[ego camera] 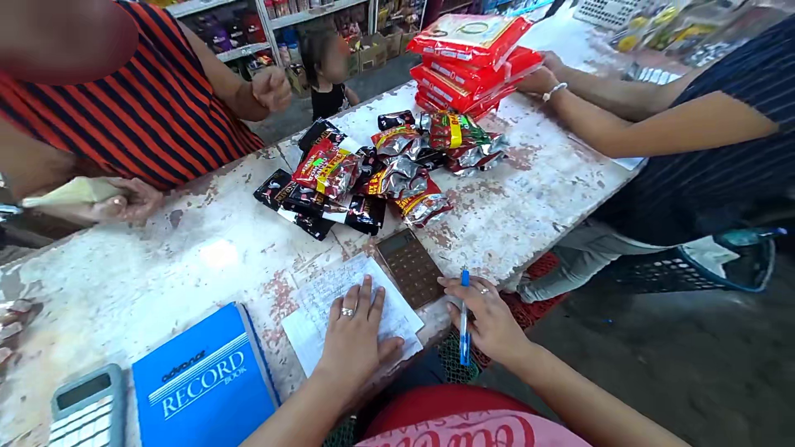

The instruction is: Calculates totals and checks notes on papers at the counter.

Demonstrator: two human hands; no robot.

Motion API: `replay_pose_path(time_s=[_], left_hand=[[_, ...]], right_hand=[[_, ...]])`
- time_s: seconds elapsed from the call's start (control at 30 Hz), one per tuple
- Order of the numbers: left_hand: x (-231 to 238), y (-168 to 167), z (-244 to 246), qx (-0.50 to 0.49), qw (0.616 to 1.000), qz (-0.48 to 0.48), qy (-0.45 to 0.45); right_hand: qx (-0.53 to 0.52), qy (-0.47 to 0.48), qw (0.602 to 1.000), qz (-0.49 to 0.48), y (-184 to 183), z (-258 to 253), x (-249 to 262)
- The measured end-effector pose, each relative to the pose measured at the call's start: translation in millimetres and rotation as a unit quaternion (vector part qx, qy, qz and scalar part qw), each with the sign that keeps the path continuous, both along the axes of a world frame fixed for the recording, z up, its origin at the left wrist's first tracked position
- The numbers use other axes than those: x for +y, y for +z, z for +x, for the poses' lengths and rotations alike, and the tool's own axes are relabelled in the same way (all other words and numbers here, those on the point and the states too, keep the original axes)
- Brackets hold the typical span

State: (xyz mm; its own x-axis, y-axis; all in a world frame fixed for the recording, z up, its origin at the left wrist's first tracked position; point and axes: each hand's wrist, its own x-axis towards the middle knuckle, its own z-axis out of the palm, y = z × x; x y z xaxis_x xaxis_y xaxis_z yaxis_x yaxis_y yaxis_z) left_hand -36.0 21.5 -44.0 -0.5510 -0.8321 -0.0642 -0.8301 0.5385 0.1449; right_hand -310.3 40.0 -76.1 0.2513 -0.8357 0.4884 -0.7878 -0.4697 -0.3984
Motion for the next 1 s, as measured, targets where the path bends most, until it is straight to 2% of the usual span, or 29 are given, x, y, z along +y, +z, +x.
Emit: replay_pose_path(time_s=[0.27, 0.6, 1.0], left_hand=[[0.3, -2.1, 0.5, 0.024, 1.0, -0.008, 0.0], [0.0, -2.6, 2.0, 0.006, 1.0, -0.012, -0.005], [1.1, 4.3, -0.1, 0.007, 1.0, 0.027, -0.003]], right_hand=[[-0.002, 0.0, 1.0, 0.017, 1.9, 0.8, 1.1], [0.007, 0.001, 1.0, 0.014, 1.6, 0.8, 1.1], [0.006, 0.001, 1.0, 0.021, 3.0, 0.4, 0.7]])
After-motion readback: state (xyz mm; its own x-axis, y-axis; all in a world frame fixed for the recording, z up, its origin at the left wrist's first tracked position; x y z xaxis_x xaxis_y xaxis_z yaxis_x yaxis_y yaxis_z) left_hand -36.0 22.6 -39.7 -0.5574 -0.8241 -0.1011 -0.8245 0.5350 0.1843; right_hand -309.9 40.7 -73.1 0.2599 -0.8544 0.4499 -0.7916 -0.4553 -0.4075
